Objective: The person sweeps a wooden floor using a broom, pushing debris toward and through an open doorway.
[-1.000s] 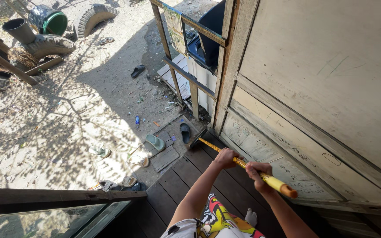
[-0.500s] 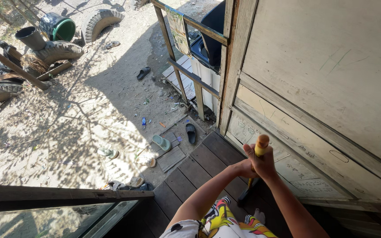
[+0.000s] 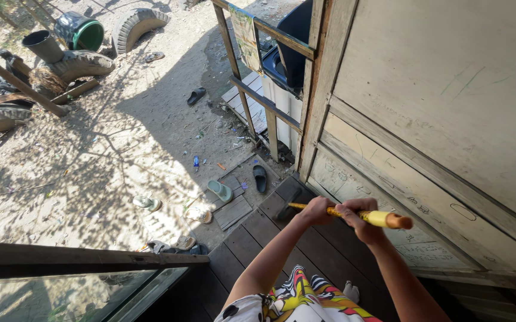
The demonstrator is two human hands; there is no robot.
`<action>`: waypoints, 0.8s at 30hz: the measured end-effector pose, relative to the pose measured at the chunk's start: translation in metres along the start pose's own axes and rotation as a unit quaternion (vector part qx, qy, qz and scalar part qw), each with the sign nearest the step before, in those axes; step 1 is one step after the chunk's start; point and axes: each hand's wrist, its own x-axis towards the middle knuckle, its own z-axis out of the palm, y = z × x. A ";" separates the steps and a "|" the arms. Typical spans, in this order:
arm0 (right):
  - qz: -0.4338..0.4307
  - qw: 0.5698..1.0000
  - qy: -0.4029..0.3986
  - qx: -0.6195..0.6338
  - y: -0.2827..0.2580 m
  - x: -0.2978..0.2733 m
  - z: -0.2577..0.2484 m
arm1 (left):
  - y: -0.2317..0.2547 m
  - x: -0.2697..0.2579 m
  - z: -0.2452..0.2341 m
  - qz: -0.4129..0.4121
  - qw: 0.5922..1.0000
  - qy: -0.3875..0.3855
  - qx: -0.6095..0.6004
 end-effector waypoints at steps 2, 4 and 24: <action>-0.012 1.000 -0.018 0.003 -0.017 0.005 -0.011 | 0.021 -0.003 0.005 0.007 0.999 0.004 -0.045; 0.004 0.999 -0.012 0.033 -0.017 0.005 -0.002 | 0.033 -0.012 0.010 0.017 0.995 -0.011 -0.093; -0.071 0.996 0.047 0.019 -0.011 -0.017 0.043 | -0.007 -0.033 0.004 -0.034 0.998 0.044 -0.020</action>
